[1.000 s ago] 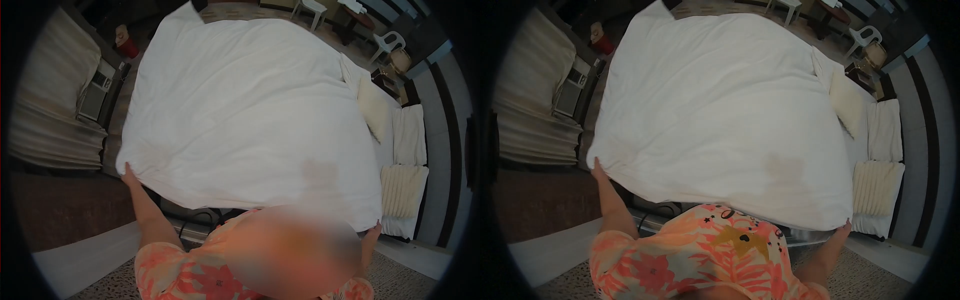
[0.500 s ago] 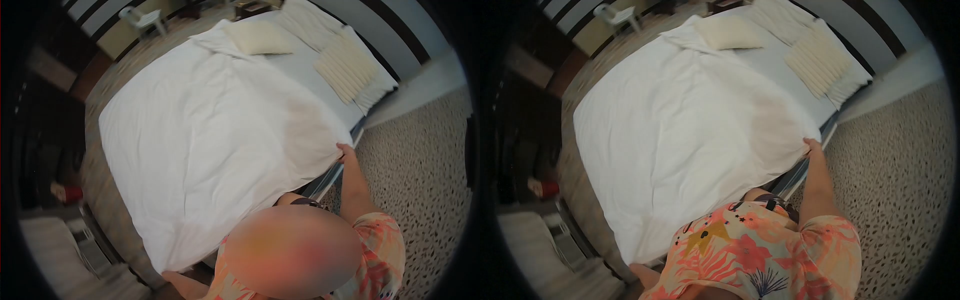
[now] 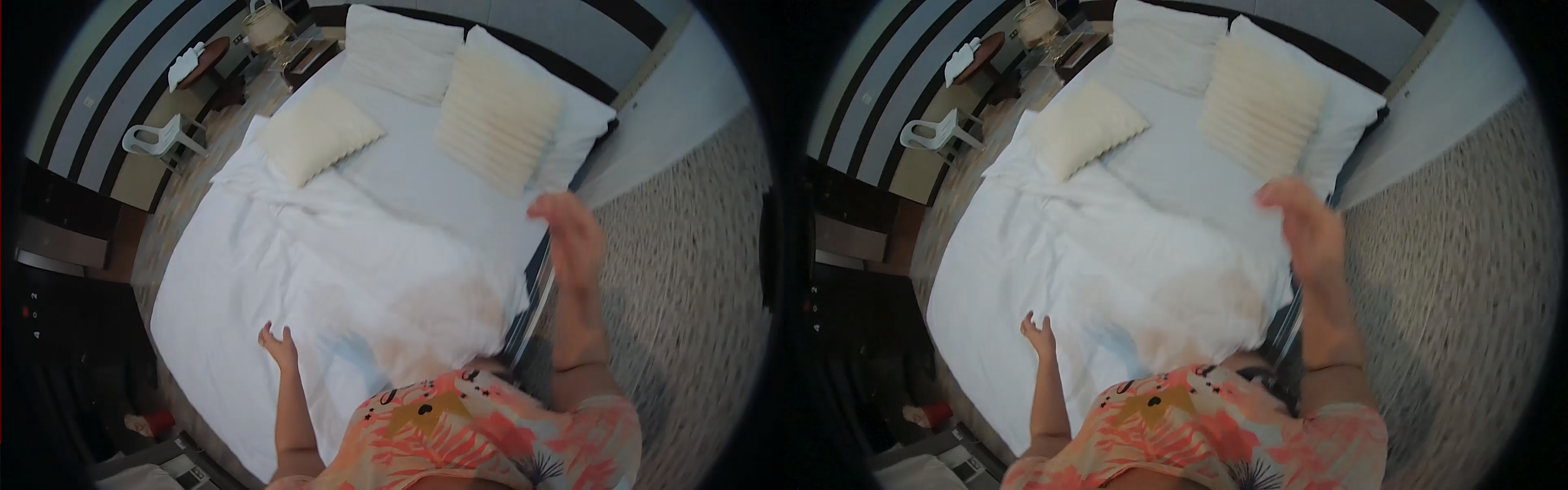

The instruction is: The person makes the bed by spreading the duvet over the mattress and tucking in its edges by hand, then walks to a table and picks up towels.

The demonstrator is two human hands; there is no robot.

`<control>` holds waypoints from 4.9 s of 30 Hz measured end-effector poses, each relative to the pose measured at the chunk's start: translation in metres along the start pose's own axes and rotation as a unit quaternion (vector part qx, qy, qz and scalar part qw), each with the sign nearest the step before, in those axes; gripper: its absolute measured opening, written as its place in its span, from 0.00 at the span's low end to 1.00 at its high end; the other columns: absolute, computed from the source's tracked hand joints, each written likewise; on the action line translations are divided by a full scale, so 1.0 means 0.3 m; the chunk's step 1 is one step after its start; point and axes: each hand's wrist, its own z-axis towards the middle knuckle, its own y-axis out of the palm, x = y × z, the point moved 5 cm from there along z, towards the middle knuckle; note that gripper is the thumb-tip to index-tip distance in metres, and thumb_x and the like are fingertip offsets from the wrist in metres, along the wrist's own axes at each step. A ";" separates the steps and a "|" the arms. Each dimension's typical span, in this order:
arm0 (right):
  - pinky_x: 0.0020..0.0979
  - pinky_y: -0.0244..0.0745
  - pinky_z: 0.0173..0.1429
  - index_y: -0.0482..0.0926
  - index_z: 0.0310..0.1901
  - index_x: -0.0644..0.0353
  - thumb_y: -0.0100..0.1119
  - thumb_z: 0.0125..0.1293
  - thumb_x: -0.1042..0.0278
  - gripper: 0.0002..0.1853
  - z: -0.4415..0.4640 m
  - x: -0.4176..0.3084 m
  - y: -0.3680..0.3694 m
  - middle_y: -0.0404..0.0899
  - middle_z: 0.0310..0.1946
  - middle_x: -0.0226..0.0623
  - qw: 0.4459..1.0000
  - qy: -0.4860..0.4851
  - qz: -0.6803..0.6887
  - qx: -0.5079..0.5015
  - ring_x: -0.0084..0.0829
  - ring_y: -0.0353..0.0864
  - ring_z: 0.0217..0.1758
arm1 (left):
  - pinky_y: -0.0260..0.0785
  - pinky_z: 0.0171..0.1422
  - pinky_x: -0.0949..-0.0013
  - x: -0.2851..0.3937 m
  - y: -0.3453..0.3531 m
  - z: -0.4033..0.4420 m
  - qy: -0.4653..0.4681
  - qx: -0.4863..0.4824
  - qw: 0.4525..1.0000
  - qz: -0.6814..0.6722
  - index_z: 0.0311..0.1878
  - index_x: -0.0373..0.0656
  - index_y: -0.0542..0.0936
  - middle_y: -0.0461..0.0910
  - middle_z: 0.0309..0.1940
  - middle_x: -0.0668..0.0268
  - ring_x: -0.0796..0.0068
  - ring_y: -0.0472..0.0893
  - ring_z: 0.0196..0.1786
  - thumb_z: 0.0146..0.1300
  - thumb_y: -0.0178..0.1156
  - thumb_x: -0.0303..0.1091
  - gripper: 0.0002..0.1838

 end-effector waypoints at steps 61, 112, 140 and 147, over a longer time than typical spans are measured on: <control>0.36 0.59 0.56 0.59 0.54 0.65 0.63 0.48 0.68 0.32 -0.256 1.622 -0.708 0.62 0.48 0.40 0.866 0.436 -0.050 0.240 0.36 0.62 0.52 | 0.59 0.54 0.58 0.840 1.436 0.593 -0.099 0.083 0.904 0.408 0.55 0.39 0.60 0.64 0.52 0.54 0.57 0.64 0.54 0.44 0.61 0.48 0.37; 0.34 0.68 0.49 0.67 0.48 0.63 0.51 0.49 0.71 0.21 0.088 0.914 -0.990 0.70 0.45 0.40 0.786 0.244 0.395 0.407 0.35 0.71 0.47 | 0.70 0.40 0.59 2.518 0.953 1.565 0.042 -0.137 0.814 -0.563 0.36 0.36 0.72 0.74 0.34 0.57 0.61 0.75 0.37 0.56 0.45 0.34 0.12; 0.22 0.68 0.25 0.70 0.40 0.65 0.65 0.42 0.76 0.21 0.326 1.472 -1.133 0.73 0.24 0.33 0.798 0.527 0.108 0.273 0.24 0.74 0.27 | 0.67 0.48 0.66 2.097 1.405 1.187 -0.057 -0.366 0.768 -0.522 0.42 0.36 0.71 0.75 0.37 0.61 0.66 0.75 0.41 0.55 0.54 0.33 0.14; 0.34 0.71 0.44 0.70 0.45 0.69 0.66 0.43 0.72 0.25 0.177 1.550 -1.201 0.73 0.37 0.43 0.743 0.503 0.036 0.440 0.42 0.71 0.43 | 0.65 0.49 0.68 1.980 1.314 1.109 -0.040 -0.343 0.773 -0.533 0.48 0.36 0.68 0.73 0.43 0.62 0.69 0.73 0.45 0.58 0.52 0.36 0.18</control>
